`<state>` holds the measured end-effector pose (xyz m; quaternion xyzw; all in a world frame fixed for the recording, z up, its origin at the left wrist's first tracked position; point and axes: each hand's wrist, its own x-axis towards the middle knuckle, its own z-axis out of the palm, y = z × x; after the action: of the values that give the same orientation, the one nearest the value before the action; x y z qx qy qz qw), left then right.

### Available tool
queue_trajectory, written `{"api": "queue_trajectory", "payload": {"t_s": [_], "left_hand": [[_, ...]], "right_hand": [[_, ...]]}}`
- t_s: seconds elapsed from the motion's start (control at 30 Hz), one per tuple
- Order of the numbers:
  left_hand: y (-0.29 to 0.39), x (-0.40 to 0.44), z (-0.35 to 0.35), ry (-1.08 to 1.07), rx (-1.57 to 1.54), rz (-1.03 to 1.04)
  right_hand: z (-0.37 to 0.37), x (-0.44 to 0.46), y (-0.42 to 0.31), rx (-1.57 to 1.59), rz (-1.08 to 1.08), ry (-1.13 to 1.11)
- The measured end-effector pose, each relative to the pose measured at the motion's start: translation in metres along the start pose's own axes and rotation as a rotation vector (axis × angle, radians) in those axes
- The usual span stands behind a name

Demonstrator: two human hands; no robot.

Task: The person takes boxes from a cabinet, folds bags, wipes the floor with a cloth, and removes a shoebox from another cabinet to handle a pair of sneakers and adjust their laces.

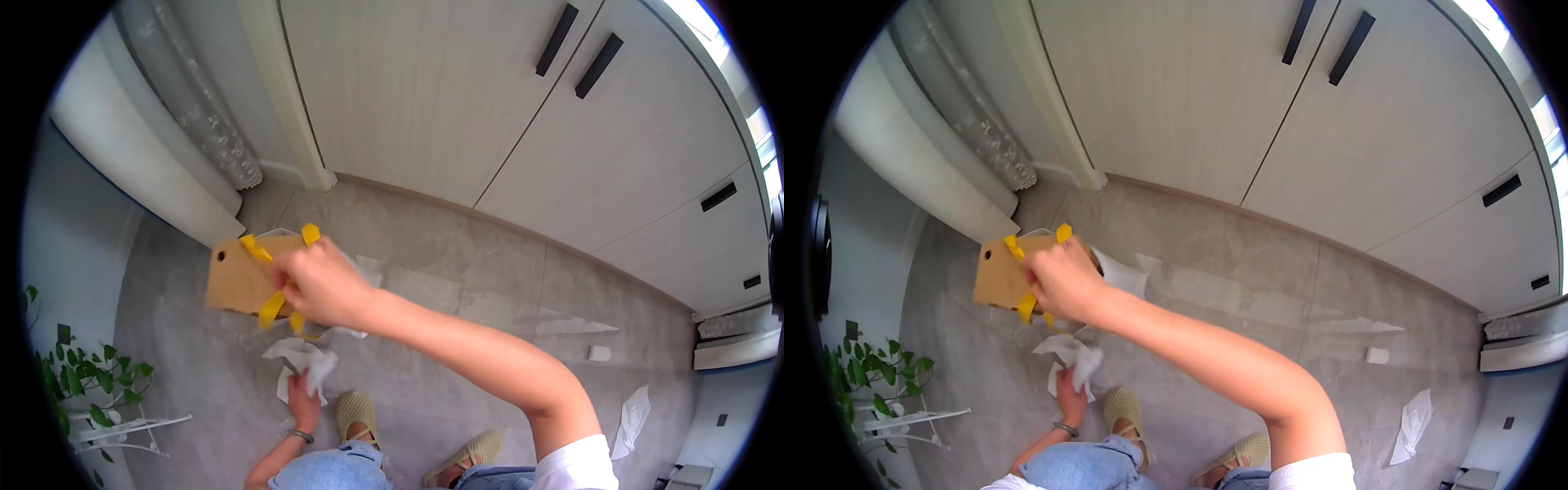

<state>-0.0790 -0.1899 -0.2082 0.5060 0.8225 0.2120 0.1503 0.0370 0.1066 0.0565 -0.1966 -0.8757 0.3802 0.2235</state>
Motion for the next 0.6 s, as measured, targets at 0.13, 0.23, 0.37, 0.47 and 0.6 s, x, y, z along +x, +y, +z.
{"api": "queue_trajectory", "payload": {"t_s": [0.13, 0.23, 0.37, 0.47, 0.6], "left_hand": [[0.046, 0.013, 0.001, -0.351, 0.063, 0.675], [0.095, 0.046, 0.038, -0.441, -0.172, 0.88], [0.206, 0.102, 0.058, -0.263, -0.32, 0.967], [0.243, 0.139, 0.071, -0.092, -0.278, 0.552], [0.206, 0.148, 0.126, 0.047, 0.051, 0.309]], "right_hand": [[-0.01, -0.055, -0.01, -0.261, -0.264, 0.342], [-0.017, -0.149, 0.013, -0.251, -0.189, 0.269], [-0.004, -0.296, 0.031, -0.216, 0.333, 0.193], [0.027, -0.353, 0.008, -0.138, 0.674, 0.254], [0.046, -0.371, -0.019, 0.14, 1.159, 0.37]]}}
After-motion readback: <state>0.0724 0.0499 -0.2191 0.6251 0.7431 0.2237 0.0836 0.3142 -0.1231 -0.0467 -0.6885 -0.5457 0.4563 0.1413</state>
